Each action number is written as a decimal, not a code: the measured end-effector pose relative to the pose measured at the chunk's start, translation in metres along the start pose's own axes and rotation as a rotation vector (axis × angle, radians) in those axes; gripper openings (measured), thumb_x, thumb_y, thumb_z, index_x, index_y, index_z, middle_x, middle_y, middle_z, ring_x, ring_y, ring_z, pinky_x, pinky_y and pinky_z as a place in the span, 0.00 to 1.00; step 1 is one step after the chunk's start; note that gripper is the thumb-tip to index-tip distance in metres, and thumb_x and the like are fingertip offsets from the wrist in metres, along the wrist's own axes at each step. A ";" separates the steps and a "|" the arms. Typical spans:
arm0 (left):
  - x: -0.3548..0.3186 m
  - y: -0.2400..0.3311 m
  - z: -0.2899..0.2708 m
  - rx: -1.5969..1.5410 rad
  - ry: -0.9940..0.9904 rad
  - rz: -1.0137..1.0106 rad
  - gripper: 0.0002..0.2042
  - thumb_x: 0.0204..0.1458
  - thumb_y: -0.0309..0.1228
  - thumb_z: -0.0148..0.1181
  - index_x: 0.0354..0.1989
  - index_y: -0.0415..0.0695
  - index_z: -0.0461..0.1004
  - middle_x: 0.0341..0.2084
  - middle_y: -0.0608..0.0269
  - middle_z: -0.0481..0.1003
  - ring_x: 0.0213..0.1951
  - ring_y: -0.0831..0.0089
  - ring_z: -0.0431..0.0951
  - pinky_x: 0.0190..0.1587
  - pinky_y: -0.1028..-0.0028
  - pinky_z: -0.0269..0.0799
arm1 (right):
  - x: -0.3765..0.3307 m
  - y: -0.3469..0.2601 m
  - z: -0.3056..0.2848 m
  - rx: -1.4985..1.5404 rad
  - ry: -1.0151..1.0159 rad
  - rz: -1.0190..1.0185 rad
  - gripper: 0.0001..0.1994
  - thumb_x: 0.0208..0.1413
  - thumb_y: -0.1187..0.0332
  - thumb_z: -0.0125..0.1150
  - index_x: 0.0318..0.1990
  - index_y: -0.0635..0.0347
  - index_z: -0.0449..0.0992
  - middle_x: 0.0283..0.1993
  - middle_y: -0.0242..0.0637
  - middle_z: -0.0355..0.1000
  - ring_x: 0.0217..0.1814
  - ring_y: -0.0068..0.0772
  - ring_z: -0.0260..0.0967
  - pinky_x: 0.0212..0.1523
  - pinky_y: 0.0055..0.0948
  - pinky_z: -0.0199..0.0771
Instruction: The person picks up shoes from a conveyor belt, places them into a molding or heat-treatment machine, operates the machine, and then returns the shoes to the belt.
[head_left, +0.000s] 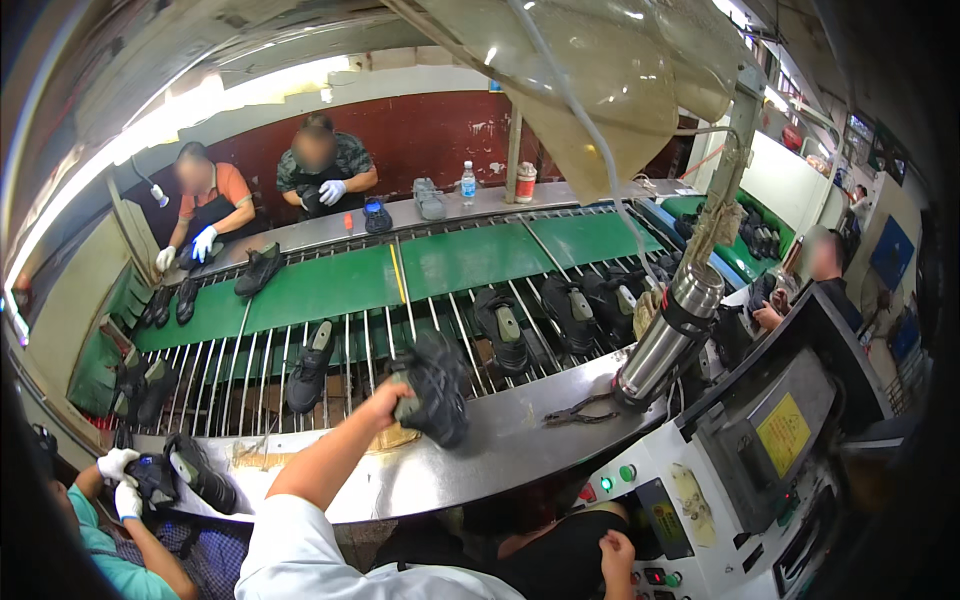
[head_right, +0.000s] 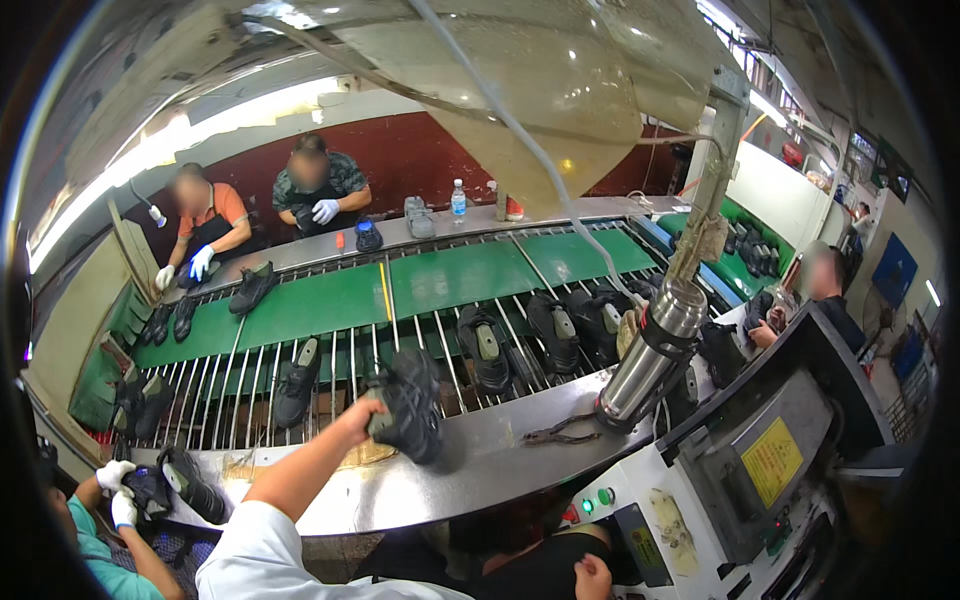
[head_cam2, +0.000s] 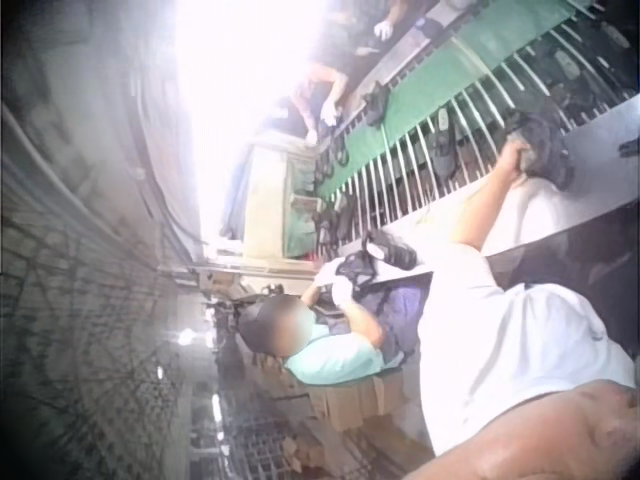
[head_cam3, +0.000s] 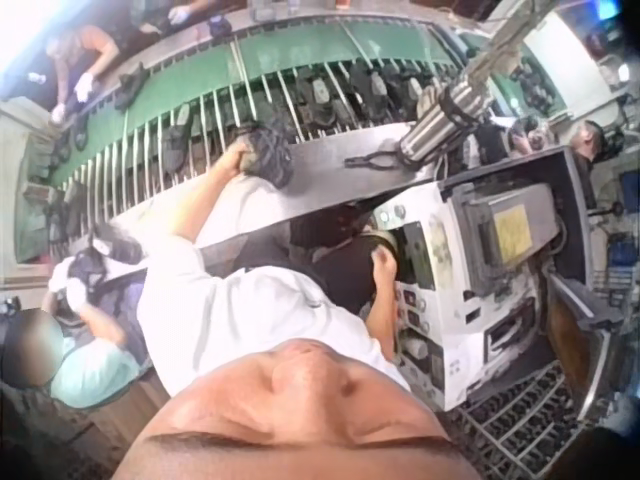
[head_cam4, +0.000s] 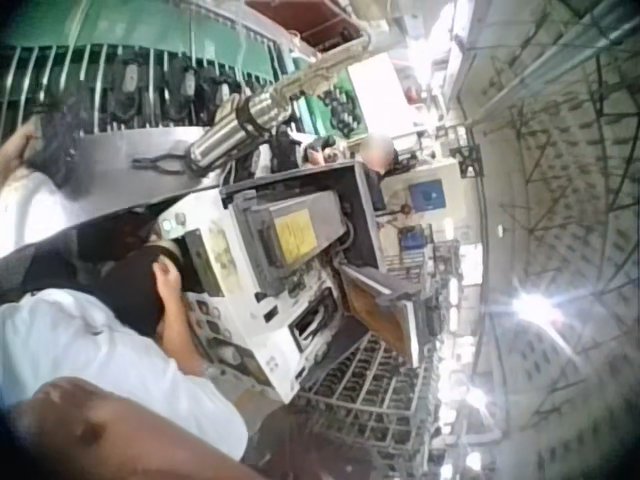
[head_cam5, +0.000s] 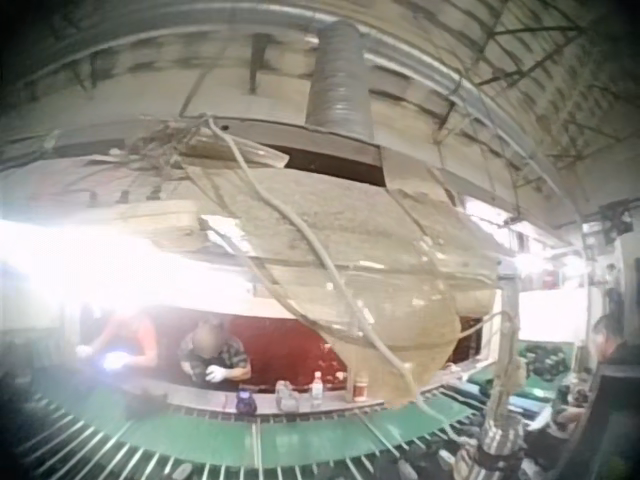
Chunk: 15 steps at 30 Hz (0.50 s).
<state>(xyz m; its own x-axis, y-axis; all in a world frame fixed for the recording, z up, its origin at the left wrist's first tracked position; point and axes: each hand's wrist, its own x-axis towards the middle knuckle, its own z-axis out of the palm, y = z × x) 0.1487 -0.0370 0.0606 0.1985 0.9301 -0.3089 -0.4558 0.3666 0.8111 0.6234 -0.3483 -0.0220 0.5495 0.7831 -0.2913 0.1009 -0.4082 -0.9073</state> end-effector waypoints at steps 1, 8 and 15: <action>0.024 0.015 -0.018 0.026 0.060 -0.038 0.17 0.38 0.20 0.52 0.41 0.40 0.69 0.32 0.58 0.74 0.34 0.63 0.78 0.40 0.64 0.76 | -0.008 0.007 -0.005 -0.212 0.120 0.059 0.14 0.47 0.76 0.63 0.44 0.67 0.75 0.37 0.39 0.75 0.39 0.30 0.72 0.44 0.28 0.72; 0.161 0.021 -0.013 0.403 0.592 0.117 0.37 0.33 0.22 0.59 0.58 0.41 0.55 0.43 0.50 0.69 0.43 0.55 0.72 0.41 0.61 0.71 | -0.042 0.082 -0.005 -0.484 0.497 0.158 0.07 0.50 0.76 0.58 0.38 0.65 0.73 0.35 0.40 0.72 0.38 0.34 0.70 0.42 0.31 0.70; 0.184 0.013 0.018 0.669 0.721 0.036 0.47 0.34 0.31 0.63 0.68 0.43 0.47 0.57 0.43 0.64 0.56 0.48 0.68 0.54 0.57 0.68 | -0.031 0.061 0.013 -0.534 0.473 0.107 0.07 0.50 0.76 0.58 0.38 0.65 0.74 0.35 0.40 0.72 0.38 0.34 0.70 0.42 0.31 0.70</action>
<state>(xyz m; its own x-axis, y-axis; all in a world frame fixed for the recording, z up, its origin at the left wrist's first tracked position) 0.1946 0.1381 0.0230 -0.4843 0.8114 -0.3272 0.1781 0.4575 0.8712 0.6018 -0.3915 -0.0722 0.8670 0.4886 -0.0981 0.3517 -0.7394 -0.5741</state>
